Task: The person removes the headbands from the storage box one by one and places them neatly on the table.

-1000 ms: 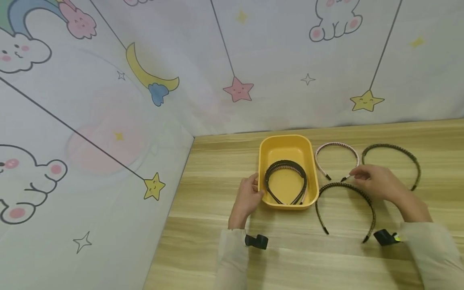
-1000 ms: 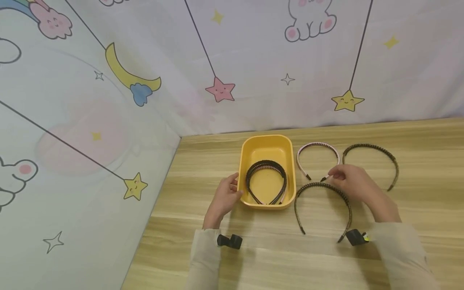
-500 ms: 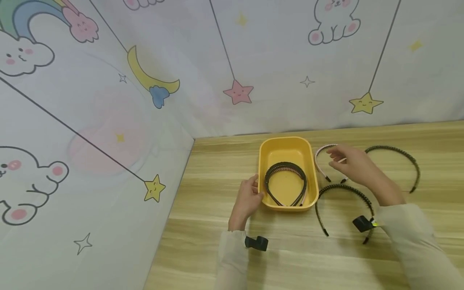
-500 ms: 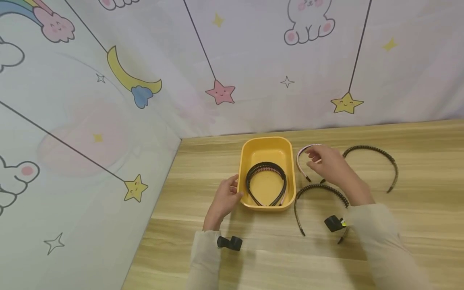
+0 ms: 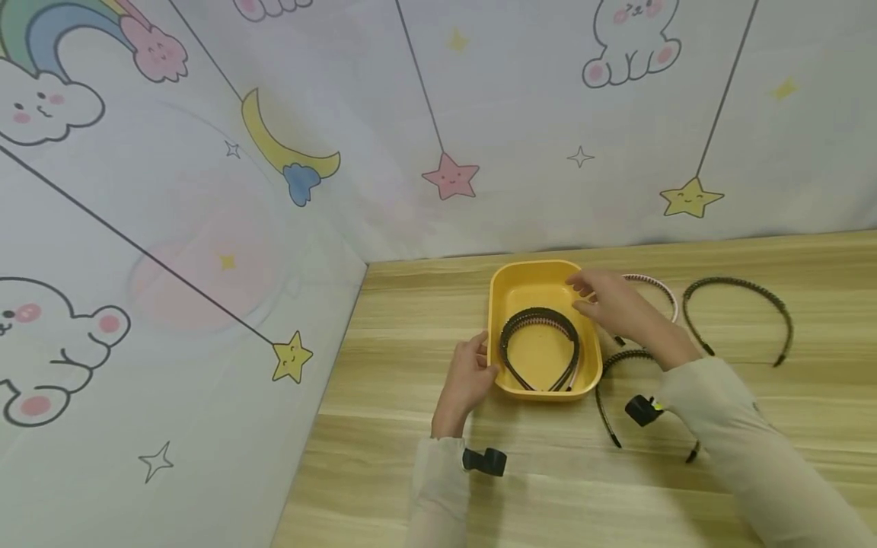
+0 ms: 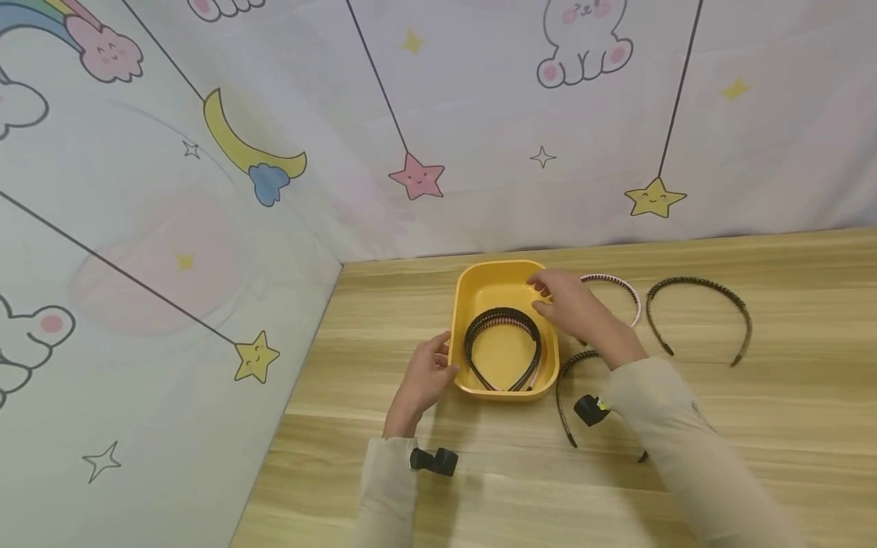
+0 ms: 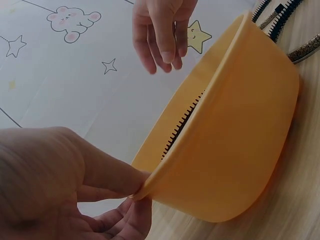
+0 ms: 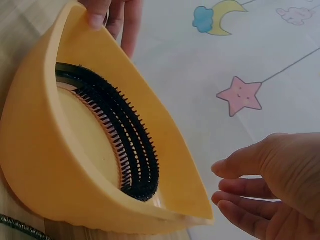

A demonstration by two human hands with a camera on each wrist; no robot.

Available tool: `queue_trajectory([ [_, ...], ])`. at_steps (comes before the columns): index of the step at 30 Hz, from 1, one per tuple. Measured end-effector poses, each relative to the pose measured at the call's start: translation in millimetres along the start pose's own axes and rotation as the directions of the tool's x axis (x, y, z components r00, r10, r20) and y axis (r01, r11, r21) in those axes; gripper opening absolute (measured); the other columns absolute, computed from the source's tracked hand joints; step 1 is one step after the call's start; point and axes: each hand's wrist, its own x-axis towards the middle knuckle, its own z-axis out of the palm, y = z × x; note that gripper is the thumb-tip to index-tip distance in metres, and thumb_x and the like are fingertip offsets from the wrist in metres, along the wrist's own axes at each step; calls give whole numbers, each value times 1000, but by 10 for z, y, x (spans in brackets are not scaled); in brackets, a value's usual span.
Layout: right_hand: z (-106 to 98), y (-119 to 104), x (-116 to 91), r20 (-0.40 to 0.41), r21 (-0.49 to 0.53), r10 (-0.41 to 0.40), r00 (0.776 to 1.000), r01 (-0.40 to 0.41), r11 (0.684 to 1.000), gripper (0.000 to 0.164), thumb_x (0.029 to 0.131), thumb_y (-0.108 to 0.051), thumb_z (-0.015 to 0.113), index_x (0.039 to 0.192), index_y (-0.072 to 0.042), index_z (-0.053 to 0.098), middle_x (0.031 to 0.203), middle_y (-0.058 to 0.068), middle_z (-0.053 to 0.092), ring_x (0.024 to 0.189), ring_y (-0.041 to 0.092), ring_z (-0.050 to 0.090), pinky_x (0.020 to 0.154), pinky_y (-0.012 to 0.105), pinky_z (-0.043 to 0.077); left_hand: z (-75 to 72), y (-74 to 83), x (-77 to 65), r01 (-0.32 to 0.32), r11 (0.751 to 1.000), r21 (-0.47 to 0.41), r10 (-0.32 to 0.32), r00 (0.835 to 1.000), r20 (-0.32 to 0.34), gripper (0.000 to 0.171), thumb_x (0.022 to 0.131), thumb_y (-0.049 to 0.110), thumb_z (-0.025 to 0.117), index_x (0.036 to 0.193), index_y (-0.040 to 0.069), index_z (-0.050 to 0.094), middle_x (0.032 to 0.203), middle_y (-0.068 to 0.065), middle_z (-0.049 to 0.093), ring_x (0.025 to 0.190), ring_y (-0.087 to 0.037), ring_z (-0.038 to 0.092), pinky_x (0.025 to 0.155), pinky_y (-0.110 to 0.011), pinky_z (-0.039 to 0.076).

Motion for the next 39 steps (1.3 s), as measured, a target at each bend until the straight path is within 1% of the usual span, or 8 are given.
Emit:
queue_trajectory([
  [4,82,-26,84,8,-11,-22,1000,22,1000,37,90,-3,60,125,8,53,119,29,58,107,40,57,91,52,47,-1,-13,-2,-5,1000,3,5,1000,-1,62,82,-8,60,141,-6,40,115,-20,49,90,-20,54,77,-30,52],
  [9,175,-61,157,44,-21,-42,998,43,999,38,89,-3,62,124,9,53,121,28,58,108,41,56,92,52,47,-5,-14,-5,3,1000,-6,-3,1000,1,63,82,-8,60,141,-5,39,116,-21,48,90,-20,55,76,-28,52],
  [12,221,-87,182,63,-44,-48,997,51,998,37,89,-4,62,123,9,54,121,28,58,108,41,56,91,52,47,-2,-8,-3,7,1000,-4,-6,1000,4,63,83,-7,60,142,-4,39,116,-20,48,91,-20,54,77,-28,52],
  [16,279,-96,213,79,-98,-59,995,67,993,34,88,-3,63,120,9,56,117,27,59,106,40,56,89,51,48,4,-4,10,-4,1000,6,4,1000,4,62,83,-7,61,142,-3,40,116,-20,48,92,-21,54,77,-30,52],
  [22,342,-113,251,115,-150,-26,993,43,988,31,89,-3,61,118,8,57,114,25,59,107,38,55,89,50,47,5,-4,18,-20,1000,23,20,1000,-4,62,82,-8,61,140,-5,41,114,-21,49,91,-22,55,77,-31,52],
  [28,364,-114,268,118,-179,-13,993,34,983,30,88,-1,59,117,10,57,114,27,60,107,40,56,87,49,48,-6,-7,11,-11,999,49,12,1000,-8,61,83,-5,62,141,-3,42,115,-20,50,92,-22,54,78,-30,51],
  [33,378,-97,293,111,-199,-23,994,45,979,27,87,3,55,112,11,61,111,27,63,103,39,60,85,47,51,-8,-6,8,-6,999,42,6,1000,-7,61,83,-5,62,141,-3,41,116,-20,50,92,-21,54,77,-29,51],
  [39,387,-79,306,97,-179,-42,994,59,982,25,87,4,54,108,10,65,107,26,66,99,37,62,83,47,52,-11,-11,-8,-12,999,33,12,1000,-5,62,82,-7,62,140,-4,41,115,-21,49,92,-23,54,76,-30,51],
])
